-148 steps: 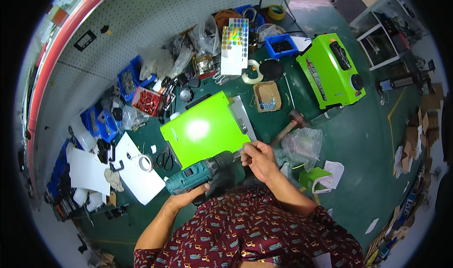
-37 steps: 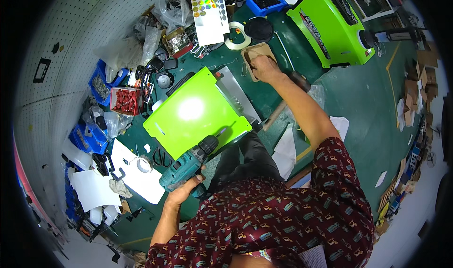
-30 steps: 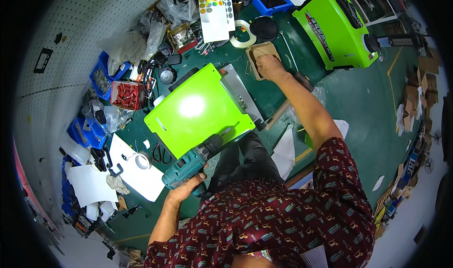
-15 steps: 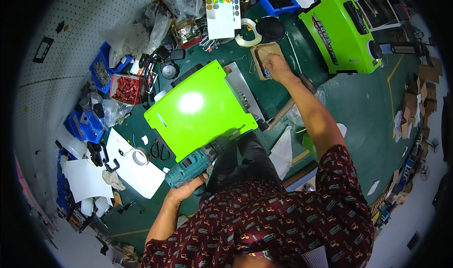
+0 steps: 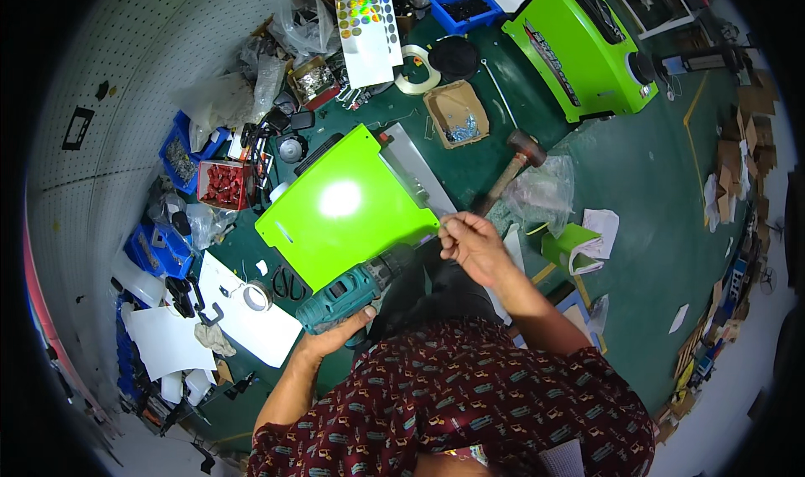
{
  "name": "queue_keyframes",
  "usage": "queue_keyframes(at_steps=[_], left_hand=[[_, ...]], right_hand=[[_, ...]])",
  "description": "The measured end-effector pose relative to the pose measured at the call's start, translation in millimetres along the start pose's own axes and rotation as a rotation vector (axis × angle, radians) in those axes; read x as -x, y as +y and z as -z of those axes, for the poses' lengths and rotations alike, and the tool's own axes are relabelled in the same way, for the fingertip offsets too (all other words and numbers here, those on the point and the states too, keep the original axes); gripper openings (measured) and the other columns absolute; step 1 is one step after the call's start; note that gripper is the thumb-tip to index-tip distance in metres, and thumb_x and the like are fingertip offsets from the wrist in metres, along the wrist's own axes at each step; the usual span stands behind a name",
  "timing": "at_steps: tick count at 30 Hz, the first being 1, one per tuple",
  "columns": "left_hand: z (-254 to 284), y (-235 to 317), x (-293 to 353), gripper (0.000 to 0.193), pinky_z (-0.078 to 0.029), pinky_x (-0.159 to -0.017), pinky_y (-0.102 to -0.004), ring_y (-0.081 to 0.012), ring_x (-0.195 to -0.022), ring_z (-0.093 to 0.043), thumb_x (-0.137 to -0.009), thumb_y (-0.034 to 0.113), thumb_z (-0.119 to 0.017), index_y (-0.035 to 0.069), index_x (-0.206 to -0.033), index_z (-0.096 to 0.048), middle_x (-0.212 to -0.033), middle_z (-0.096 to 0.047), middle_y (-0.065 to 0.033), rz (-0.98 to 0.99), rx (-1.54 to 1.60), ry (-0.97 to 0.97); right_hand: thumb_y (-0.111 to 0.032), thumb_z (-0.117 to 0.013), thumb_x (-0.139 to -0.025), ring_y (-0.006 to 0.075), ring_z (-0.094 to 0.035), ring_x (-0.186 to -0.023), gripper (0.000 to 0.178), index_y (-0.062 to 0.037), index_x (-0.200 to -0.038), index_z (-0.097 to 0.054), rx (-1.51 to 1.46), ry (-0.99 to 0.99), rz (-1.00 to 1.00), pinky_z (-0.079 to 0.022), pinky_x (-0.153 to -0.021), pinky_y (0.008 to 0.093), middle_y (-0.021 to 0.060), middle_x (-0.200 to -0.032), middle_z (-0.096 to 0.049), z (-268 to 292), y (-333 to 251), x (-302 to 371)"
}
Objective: The person assembles a lime-green electronics enclosure by inserting a cylindrical component, then using a cordless drill to fasten screws into the case. They retrieve a black plastic bracket, attach it to the enclosure, and continue securing the assembly with additional screws. The person also handles a metal plate and aligns it with the enclosure before fastening it.
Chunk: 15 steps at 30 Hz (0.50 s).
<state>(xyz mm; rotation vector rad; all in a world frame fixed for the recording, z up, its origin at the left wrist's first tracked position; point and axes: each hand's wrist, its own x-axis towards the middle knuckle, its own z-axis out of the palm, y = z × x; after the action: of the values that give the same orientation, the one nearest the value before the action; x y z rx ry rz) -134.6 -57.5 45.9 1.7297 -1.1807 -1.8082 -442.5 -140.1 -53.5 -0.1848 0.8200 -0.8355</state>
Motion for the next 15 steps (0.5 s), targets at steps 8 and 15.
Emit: queue_keyframes(at_steps=[8, 15], left_hand=[[-0.9, -13.6, -5.9, 0.031, -0.055, -0.087, -0.0401, -0.027, -0.099, -0.068, -0.095, 0.032, -0.077, 0.011, -0.117, -0.072, -0.107, -0.072, -0.0095, 0.005, -0.13, -0.078], [1.8, 12.2, -6.9, 0.026, -0.057, -0.078, -0.0409, -0.0253, -0.089, -0.071, -0.093, 0.031, -0.077, 0.01, -0.107, -0.072, -0.098, -0.073, -0.0094, -0.118, -0.351, -0.069]], right_hand=[[-0.019, -0.066, -0.106, 0.0122, -0.069, -0.083, 0.019, -0.0036, -0.117, -0.067, -0.056, -0.023, -0.029, -0.064, -0.075, 0.0341, 0.0044, -0.099, -0.071, -0.5, 16.9, 14.8], [-0.019, -0.066, -0.106, 0.015, -0.072, -0.082, 0.02, -0.0014, -0.115, -0.067, -0.052, -0.039, -0.059, -0.066, -0.078, 0.0367, 0.0083, -0.1, -0.073, 2.1, 13.5, 18.7]])
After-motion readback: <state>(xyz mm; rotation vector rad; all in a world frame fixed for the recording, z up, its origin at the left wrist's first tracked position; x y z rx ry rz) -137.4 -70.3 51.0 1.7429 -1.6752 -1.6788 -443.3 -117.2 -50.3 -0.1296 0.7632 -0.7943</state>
